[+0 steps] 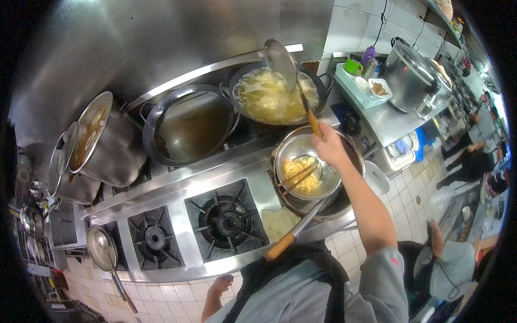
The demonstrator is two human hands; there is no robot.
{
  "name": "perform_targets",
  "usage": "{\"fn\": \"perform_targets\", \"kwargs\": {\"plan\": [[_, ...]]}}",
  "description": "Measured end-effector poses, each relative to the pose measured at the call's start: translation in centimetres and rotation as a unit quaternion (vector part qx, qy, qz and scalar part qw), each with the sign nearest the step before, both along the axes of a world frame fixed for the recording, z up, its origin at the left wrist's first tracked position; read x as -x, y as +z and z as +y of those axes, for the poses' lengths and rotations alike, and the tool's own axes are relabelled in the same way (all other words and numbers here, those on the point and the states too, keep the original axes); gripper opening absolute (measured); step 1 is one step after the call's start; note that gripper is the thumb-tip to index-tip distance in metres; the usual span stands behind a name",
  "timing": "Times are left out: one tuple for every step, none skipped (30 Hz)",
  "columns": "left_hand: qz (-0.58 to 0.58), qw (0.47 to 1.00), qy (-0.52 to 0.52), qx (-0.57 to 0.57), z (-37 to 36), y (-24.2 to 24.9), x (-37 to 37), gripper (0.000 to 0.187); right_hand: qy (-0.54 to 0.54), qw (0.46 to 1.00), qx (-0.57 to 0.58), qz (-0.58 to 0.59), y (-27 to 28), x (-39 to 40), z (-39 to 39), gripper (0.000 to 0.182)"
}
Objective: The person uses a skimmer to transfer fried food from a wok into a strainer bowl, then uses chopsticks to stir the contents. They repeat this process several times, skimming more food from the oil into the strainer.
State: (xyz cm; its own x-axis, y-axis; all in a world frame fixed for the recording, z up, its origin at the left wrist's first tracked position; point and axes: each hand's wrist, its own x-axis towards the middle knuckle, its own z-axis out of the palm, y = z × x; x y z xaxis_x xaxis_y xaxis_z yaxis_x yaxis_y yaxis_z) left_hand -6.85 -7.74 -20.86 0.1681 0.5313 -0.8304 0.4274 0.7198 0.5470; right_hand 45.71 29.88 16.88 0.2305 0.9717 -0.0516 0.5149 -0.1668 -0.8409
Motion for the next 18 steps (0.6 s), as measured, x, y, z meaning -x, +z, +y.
{"fn": "perform_targets", "kwargs": {"plan": [[-0.02, 0.999, 0.03, 0.028, -0.1, -0.6, 0.3, 0.031, 0.015, 1.0, -0.014, -0.004, -0.6, 0.0, 0.0, 0.045], [-0.039, 0.996, 0.059, 0.056, -0.2, -1.5, 0.8, 0.031, 0.026, 0.999, -0.018, -0.008, -0.7, 0.0, -0.3, 0.046], [-0.054, 0.998, 0.019, 0.024, -0.8, -3.3, 1.6, 0.032, 0.037, 0.999, -0.023, -0.012, -0.7, 0.0, -0.6, 0.046], [-0.07, 0.997, -0.023, -0.009, -1.5, -5.5, 2.7, 0.033, 0.045, 0.999, -0.018, -0.017, -0.2, 0.1, -1.2, 0.047], [-0.078, 0.997, -0.017, -0.006, -1.7, -5.5, 2.7, 0.033, 0.069, 0.995, -0.058, -0.038, -0.8, -0.4, -1.4, 0.047], [-0.087, 0.996, -0.012, -0.004, -1.5, -4.5, 2.4, 0.034, 0.091, 0.989, -0.098, -0.059, -1.4, -0.8, -1.5, 0.047], [-0.089, 0.995, 0.04, 0.035, -1.6, -3.3, 1.9, 0.035, 0.129, 0.97, -0.183, -0.096, -4.0, -2.5, -1.0, 0.048], [-0.089, 0.989, 0.09, 0.072, -1.7, -2.8, 1.6, 0.036, 0.137, 0.966, -0.198, -0.094, -3.6, -2.2, -1.5, 0.048], [-0.094, 0.989, 0.083, 0.074, -1.5, -2.4, 1.3, 0.037, 0.145, 0.962, -0.212, -0.093, -3.3, -2.0, -1.9, 0.048], [-0.097, 0.99, 0.074, 0.076, -1.3, -1.9, 1.1, 0.037, 0.125, 0.978, -0.158, -0.054, -2.6, -2.1, -3.2, 0.048], [-0.101, 0.99, 0.066, 0.079, -1.1, -1.5, 1.0, 0.038, 0.109, 0.986, -0.12, -0.027, -1.1, -1.5, -4.3, 0.048], [-0.078, 0.991, 0.065, 0.086, -0.9, -1.0, 0.6, 0.038, 0.092, 0.992, -0.082, -0.001, 0.5, -0.9, -5.4, 0.049], [-0.055, 0.992, 0.065, 0.093, -0.7, -0.5, 0.1, 0.037, 0.08, 0.995, -0.061, 0.013, 1.6, -0.6, -6.2, 0.049], [-0.032, 0.992, 0.065, 0.099, -0.4, -0.2, -0.2, 0.037, 0.071, 0.996, -0.047, 0.029, 2.3, -0.4, -6.7, 0.049], [-0.03, 0.995, 0.053, 0.082, -0.1, 0.2, -0.2, 0.035, 0.062, 0.997, -0.033, 0.044, 3.0, -0.1, -7.2, 0.05], [-0.028, 0.997, 0.041, 0.066, 0.1, 0.5, -0.2, 0.034, 0.055, 0.996, -0.026, 0.062, 3.5, 0.1, -7.6, 0.05], [-0.026, 0.998, 0.029, 0.05, 0.4, 0.9, -0.3, 0.032, 0.046, 0.996, 0.0, 0.082, 4.1, 0.4, -8.0, 0.05], [-0.004, 0.998, 0.022, 0.052, 0.7, 1.1, -0.4, 0.031, 0.036, 0.994, 0.025, 0.101, 4.7, 0.7, -8.3, 0.05]]}}
